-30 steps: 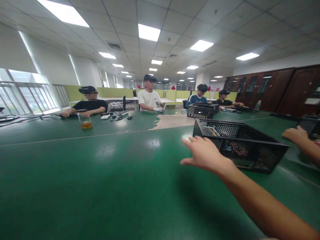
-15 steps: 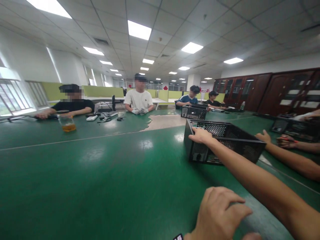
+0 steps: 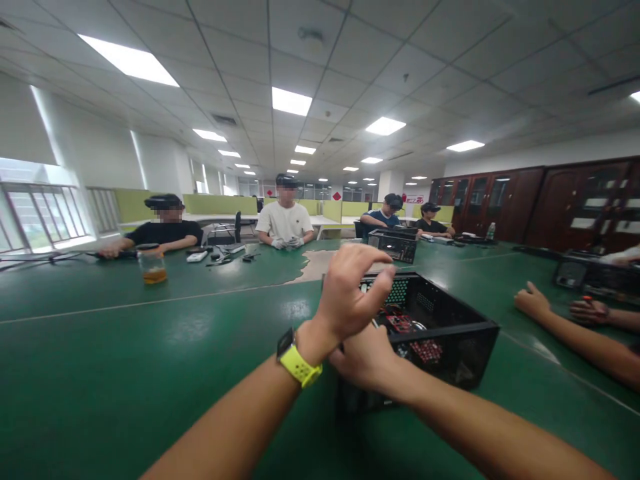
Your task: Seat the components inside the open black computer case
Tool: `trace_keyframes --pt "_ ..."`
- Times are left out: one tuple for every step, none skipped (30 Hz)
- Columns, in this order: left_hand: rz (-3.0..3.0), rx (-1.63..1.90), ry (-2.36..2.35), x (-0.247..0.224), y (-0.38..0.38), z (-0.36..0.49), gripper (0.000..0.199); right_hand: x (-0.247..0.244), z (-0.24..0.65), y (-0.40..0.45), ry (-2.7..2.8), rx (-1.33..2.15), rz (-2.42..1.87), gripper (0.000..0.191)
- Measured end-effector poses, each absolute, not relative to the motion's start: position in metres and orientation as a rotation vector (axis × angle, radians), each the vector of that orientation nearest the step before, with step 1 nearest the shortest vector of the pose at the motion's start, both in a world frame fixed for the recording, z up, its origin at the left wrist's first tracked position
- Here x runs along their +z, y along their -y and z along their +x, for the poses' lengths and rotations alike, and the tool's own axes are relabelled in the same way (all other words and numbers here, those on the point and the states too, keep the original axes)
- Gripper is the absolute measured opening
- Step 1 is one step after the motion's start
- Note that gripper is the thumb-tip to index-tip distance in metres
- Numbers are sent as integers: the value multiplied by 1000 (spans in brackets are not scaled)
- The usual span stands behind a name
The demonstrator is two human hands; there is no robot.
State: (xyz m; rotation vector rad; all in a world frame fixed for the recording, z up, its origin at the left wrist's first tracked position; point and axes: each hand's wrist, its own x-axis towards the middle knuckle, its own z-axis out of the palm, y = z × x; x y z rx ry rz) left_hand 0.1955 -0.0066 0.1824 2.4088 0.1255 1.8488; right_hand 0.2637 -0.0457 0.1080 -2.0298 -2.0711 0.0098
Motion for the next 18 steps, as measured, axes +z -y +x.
trace_keyframes --pt "2470 1800 -126 194 0 200 17 109 245 57 2125 3 -1975 67" --pt "2532 1713 -123 203 -8 206 19 111 229 69 2203 6 -1905 72" --pt "2589 1584 -118 209 -15 211 21 116 214 79 2307 28 -1810 77" --pt "2639 1407 -112 214 -23 215 23 123 203 87 2437 84 -1682 80" --pt "2676 1205 -111 215 -31 217 25 133 196 91 2586 187 -1520 82" --pt "2697 1004 -122 213 -40 216 27 145 194 90 2734 336 -1318 81" --pt "2701 835 -155 209 -50 213 29 158 196 84 2868 523 -1077 75" --pt "2693 730 -227 202 -59 207 31 172 202 73 2963 734 -823 66" --pt "2681 700 -343 194 -69 198 34 183 210 56 3002 954 -616 56" --pt "2667 732 -502 184 -78 189 38 191 220 35 3001 1160 -497 47" --pt "2657 781 -686 174 -87 178 41 195 231 12 2973 1326 -522 41" --pt "2660 810 -876 163 -94 168 43 193 240 -12 2940 1435 -687 39" --pt "2680 799 -1058 154 -100 159 44 187 248 -34 2922 1482 -905 41" --pt "2716 740 -1218 145 -105 152 43 175 254 -54 2944 1446 -1118 44" --pt "2760 647 -1346 138 -108 147 40 161 257 -70 2993 1311 -1310 46" --pt "2804 551 -1441 132 -108 145 37 144 260 -80 3041 1084 -1446 46" --pt "2845 465 -1503 128 -108 144 34 126 261 -87 3076 824 -1525 45" --pt "2888 399 -1528 126 -106 146 31 110 262 -90 3105 595 -1566 43"
